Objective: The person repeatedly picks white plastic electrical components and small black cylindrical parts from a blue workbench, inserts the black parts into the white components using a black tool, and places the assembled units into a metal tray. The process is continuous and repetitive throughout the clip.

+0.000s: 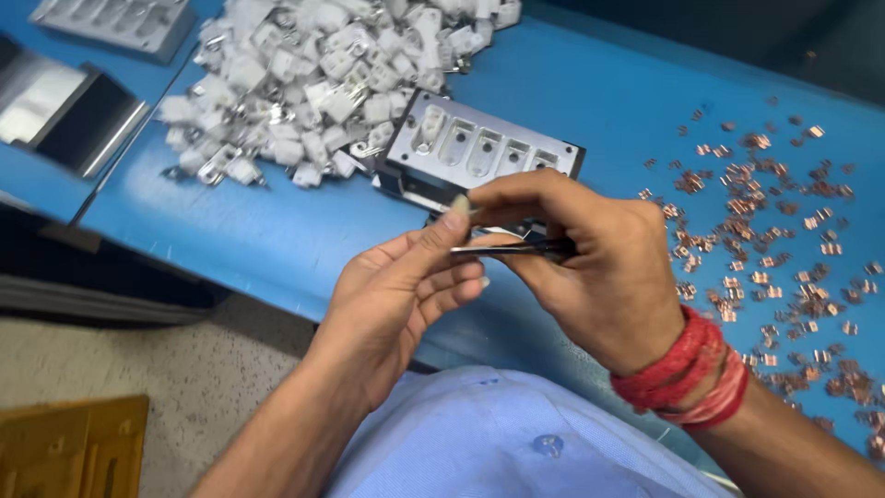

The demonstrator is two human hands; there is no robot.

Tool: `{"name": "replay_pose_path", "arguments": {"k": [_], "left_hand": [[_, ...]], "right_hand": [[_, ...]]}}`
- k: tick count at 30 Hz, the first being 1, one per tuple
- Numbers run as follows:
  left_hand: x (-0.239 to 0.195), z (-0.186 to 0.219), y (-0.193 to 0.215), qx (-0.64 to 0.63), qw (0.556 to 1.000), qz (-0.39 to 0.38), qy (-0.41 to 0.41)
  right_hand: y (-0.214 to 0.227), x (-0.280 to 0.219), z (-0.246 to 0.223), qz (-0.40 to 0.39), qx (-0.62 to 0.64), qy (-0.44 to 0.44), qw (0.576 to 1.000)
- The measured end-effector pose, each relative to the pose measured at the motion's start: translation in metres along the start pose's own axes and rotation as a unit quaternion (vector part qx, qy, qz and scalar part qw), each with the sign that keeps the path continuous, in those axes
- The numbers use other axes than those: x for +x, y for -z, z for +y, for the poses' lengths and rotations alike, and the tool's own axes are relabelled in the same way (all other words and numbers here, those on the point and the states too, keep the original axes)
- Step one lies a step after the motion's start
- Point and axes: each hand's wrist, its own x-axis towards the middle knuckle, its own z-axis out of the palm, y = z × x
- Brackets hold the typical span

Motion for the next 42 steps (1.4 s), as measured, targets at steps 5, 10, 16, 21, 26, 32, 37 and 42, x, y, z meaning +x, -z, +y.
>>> {"name": "replay_pose_path", "arguments": {"k": [5,10,16,21,26,32,37,42], "left_hand": [[0.024,0.022,0.004,0.144,0.989,-0.033,0.020],[0.046,0.060,0.037,0.326,0.936,-0.133,0.014],[0.070,0.115,0.072,0.532,0.814,-0.224,0.060],[0.076,0.108,0.067,0.516,0.804,-0.280,0.092],[0.091,0.105,0.039,0.545,0.779,-0.279,-0.132],[0.131,0.172,0.086,0.703,0.377,-0.087,-0.596],[0.134,0.175,0.093,0.745,0.259,-0.100,-0.607],[0.107,0.176,0.087,0.685,0.429,-0.118,-0.577]], "right_hand": [[-0.015,0.001,-0.016,0.077,-0.100,-0.051,0.991],[-0.060,0.005,-0.043,0.130,-0.134,-0.152,0.971],[-0.110,0.009,-0.074,0.163,-0.109,-0.228,0.954],[-0.112,0.007,-0.078,0.195,-0.019,-0.307,0.931],[-0.078,-0.014,-0.057,0.217,0.050,-0.360,0.906],[-0.045,-0.035,-0.036,0.152,0.040,-0.382,0.911],[-0.026,-0.041,-0.028,0.055,0.012,-0.388,0.920],[-0.018,-0.029,-0.028,0.035,0.035,-0.360,0.932]]}}
